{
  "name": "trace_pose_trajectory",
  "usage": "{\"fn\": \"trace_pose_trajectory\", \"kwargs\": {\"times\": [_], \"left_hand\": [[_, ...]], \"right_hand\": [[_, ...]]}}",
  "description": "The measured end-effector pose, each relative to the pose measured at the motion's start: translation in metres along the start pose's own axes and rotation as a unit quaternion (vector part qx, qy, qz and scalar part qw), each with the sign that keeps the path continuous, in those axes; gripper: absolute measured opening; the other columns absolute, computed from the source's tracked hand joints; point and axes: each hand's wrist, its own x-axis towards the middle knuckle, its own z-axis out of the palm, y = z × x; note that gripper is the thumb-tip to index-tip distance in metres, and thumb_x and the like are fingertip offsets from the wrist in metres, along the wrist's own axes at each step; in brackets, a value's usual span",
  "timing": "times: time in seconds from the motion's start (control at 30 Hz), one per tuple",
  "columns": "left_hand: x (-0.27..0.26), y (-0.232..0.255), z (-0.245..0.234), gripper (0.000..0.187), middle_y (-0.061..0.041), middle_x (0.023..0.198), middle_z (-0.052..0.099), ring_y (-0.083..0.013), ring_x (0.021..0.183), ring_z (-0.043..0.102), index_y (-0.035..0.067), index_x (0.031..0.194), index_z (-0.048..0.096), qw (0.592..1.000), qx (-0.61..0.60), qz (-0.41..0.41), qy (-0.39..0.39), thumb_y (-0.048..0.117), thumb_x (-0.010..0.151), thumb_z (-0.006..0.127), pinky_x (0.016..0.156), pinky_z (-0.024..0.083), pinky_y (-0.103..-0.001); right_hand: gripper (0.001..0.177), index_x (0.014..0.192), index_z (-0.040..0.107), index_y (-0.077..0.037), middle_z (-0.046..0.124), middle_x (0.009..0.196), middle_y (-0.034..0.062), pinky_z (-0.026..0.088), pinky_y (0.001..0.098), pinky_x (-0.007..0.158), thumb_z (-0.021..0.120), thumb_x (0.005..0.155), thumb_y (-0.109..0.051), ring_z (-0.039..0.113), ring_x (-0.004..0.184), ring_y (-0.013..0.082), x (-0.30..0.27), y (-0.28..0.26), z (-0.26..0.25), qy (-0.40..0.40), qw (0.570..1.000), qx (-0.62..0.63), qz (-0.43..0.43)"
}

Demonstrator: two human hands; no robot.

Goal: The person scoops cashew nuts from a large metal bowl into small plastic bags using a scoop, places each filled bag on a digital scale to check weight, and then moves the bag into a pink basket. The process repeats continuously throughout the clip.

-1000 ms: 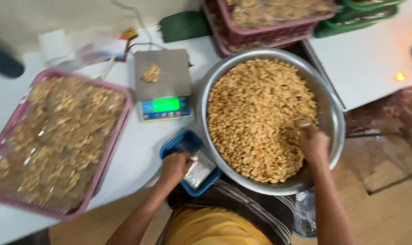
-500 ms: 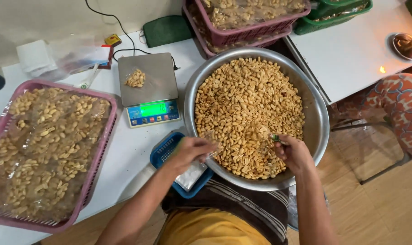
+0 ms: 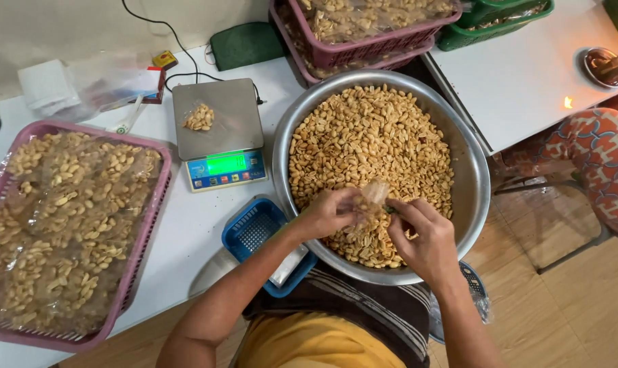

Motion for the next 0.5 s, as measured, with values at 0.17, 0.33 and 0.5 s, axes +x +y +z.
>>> {"fn": "trace_pose_trajectory", "kwargs": {"times": [0.17, 0.33, 0.5], "left_hand": [[0.007, -0.010, -0.004, 0.043, -0.021, 0.102, 0.073, -0.0320, 0.097, 0.073, 0.002, 0.134, 0.060, 0.999, -0.004, 0.027, -0.025, 0.018, 0.096, 0.073, 0.076, 0.062, -0.045], [0.001, -0.019, -0.006, 0.014, -0.010, 0.087, 0.077, -0.0173, 0.078, 0.073, 0.010, 0.106, 0.075, 0.996, -0.002, 0.041, 0.084, 0.021, 0.098, 0.071, 0.064, 0.057, -0.032], [0.047, -0.054, -0.096, 0.021, -0.011, 0.104, 0.075, -0.0207, 0.102, 0.070, 0.007, 0.112, 0.072, 0.948, -0.077, 0.154, 0.269, 0.011, 0.091, 0.077, 0.095, 0.055, -0.041]], "right_hand": [[0.021, 0.102, 0.080, -0.004, 0.062, 0.071, 0.0093, 0.050, 0.0319, 0.054, 0.070, 0.085, 0.001, 0.060, 0.055, 0.0227, 0.000, 0.007, -0.009, 0.083, 0.996, -0.025, -0.025], [0.019, 0.108, 0.081, -0.011, 0.064, 0.078, 0.0084, 0.051, 0.0348, 0.061, 0.072, 0.091, -0.008, 0.063, 0.063, 0.0246, -0.004, 0.015, -0.024, 0.077, 0.993, -0.080, 0.027], [0.020, 0.110, 0.079, -0.014, 0.068, 0.085, 0.0118, 0.053, 0.0399, 0.071, 0.069, 0.093, -0.013, 0.067, 0.077, 0.0323, -0.021, 0.053, -0.009, 0.037, 0.990, -0.061, 0.124]]}}
